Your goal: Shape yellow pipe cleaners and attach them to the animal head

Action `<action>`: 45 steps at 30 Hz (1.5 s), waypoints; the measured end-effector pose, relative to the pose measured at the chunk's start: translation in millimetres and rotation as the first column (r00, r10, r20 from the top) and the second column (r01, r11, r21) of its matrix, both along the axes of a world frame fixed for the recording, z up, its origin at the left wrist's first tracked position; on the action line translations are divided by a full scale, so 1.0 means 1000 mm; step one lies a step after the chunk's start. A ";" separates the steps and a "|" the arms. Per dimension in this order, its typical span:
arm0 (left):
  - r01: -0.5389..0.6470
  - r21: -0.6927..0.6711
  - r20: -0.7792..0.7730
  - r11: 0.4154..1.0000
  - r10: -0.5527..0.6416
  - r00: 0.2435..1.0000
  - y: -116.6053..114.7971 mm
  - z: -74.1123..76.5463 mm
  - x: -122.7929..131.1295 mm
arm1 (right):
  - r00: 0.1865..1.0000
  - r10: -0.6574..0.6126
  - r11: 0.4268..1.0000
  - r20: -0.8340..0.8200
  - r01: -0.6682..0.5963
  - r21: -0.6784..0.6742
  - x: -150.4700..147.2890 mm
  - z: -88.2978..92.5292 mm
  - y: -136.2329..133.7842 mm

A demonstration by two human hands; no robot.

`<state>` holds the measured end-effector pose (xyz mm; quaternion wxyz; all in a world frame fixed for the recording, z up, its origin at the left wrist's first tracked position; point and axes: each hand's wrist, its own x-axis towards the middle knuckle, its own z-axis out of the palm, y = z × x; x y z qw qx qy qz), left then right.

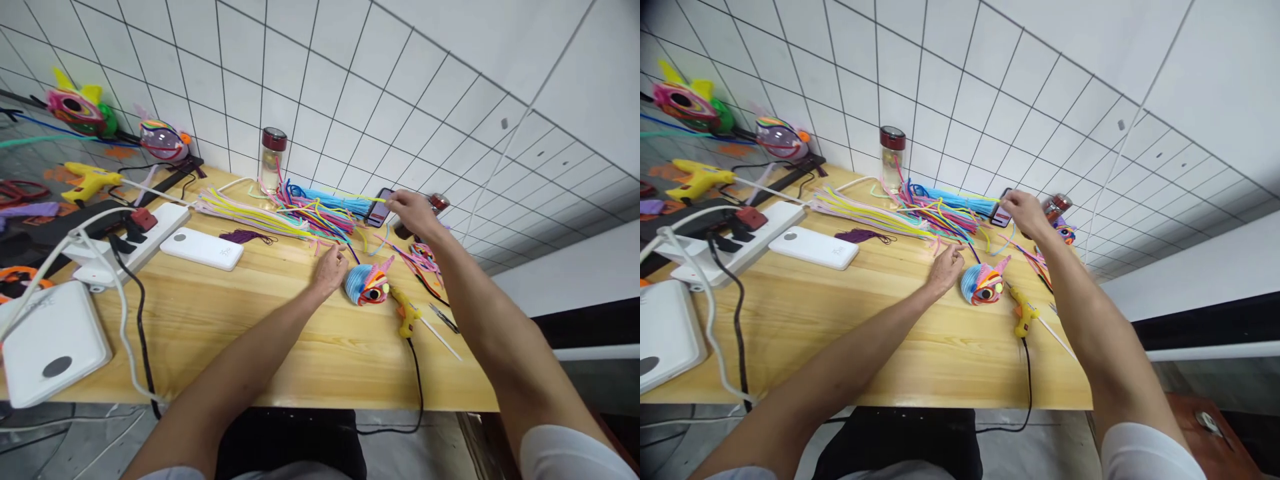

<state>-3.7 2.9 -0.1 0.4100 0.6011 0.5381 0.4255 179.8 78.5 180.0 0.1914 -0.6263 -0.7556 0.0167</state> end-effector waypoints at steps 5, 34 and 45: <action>0.026 -0.007 0.055 1.000 -0.026 0.998 0.002 -0.007 0.002 | 0.827 0.091 0.957 -0.555 0.082 0.280 0.045 0.005 -0.078; -0.015 -0.061 0.205 0.998 0.027 0.978 -0.003 -0.009 -0.004 | 0.300 0.098 0.932 -0.949 0.308 0.193 0.100 -0.146 -0.129; -0.030 -0.059 0.264 0.998 0.044 0.964 -0.003 -0.003 -0.001 | 0.408 0.172 0.831 -0.897 0.429 0.355 0.103 -0.156 -0.126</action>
